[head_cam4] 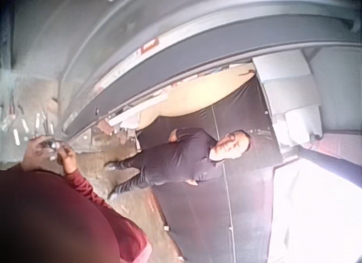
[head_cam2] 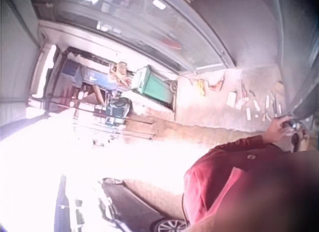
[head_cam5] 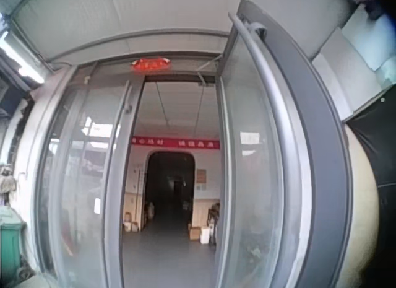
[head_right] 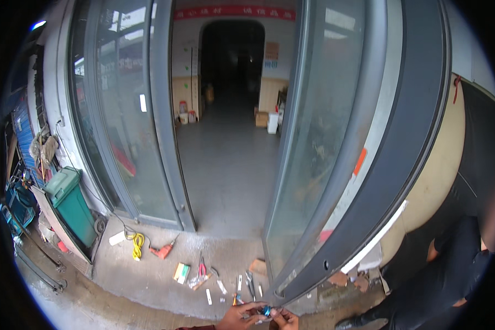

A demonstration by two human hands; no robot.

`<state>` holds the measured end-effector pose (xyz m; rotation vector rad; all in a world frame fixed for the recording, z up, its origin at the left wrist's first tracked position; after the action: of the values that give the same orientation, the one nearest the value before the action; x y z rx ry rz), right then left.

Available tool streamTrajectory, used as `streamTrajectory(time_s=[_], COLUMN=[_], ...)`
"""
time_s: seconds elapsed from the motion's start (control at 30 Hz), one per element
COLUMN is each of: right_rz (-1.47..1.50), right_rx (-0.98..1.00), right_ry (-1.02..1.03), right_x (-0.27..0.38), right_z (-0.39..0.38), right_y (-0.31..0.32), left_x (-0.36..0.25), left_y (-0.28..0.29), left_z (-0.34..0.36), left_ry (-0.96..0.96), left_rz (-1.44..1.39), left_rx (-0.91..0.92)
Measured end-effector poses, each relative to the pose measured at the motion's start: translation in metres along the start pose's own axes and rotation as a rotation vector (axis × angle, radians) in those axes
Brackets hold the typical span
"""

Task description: The person installs a door lock cylinder into a glass door frame using a screwdriver and sealant. They apply sealant to the cylinder, insert it into the lock housing, and tighten screws to secure it in place.

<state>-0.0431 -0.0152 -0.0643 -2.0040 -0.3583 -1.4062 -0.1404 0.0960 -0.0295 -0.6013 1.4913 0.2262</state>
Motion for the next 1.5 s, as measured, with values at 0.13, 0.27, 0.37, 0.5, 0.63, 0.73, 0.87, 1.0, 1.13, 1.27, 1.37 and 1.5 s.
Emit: streamTrajectory(time_s=[0.13, 0.27, 0.37, 0.5, 0.63, 0.73, 0.87, 1.0, 1.13, 1.27, 1.37, 1.5], right_rz=[0.027, 0.014, 0.021, 0.029, -0.020, -0.063, -0.087, 0.037, -0.106, -0.187, -0.084, -0.069], right_rx=[-0.015, 0.044, 0.082, 0.017, 0.008, 0.023, -0.001, 0.051, 0.023, 0.040, 0.042, 0.072], right_ry=[-0.074, -0.061, -0.044, -0.012, 0.026, 0.059, 0.107, 0.022, 0.051, 0.032, 0.097, 0.153], right_x=[-0.006, 0.001, 0.007, 0.015, 0.023, 0.025, 0.022, 0.013, 0.018, 0.015, 0.014, 0.012], right_z=[0.002, -0.002, -0.007, -0.017, -0.024, -0.025, -0.025, -0.027, -0.034, -0.036, -0.037, -0.038], right_y=[-0.004, -0.015, -0.022, -0.020, -0.020, -0.017, -0.003, 0.003, 0.010, 0.013, 0.014, 0.017], left_x=[0.000, -0.007, -0.010, -0.006, 0.000, -0.011, 0.002, 0.011, 0.000, -0.006, -0.005, -0.006], left_y=[0.002, 0.002, 0.006, 0.003, -0.004, -0.004, -0.015, -0.012, -0.016, -0.019, -0.023, -0.027], left_z=[0.000, -0.002, -0.007, -0.013, -0.015, -0.016, -0.017, -0.020, -0.021, -0.022, -0.022, -0.024], left_ry=[0.011, 0.026, 0.022, 0.038, 0.101, -0.011, 0.058, 0.103, 0.006, -0.019, -0.029, -0.053], left_rz=[0.054, -0.054, 0.112, 0.122, 0.215, 0.230, 0.083, 0.148, 0.224, 0.255, 0.254, 0.321], left_rx=[-0.024, 0.025, -0.014, 0.025, 0.095, 0.002, 0.107, 0.053, 0.046, 0.056, 0.061, 0.068])
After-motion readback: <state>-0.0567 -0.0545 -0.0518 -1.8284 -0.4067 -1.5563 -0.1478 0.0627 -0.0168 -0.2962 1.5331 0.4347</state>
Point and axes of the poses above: each hand's wrist, its own z-axis towards the middle knuckle, its own y-axis out of the back of the hand, x = y × z, the point moved 9 cm from there along z, towards the middle knuckle, and after that the axes turned 8 degrees about y, right-handed, at the moved point
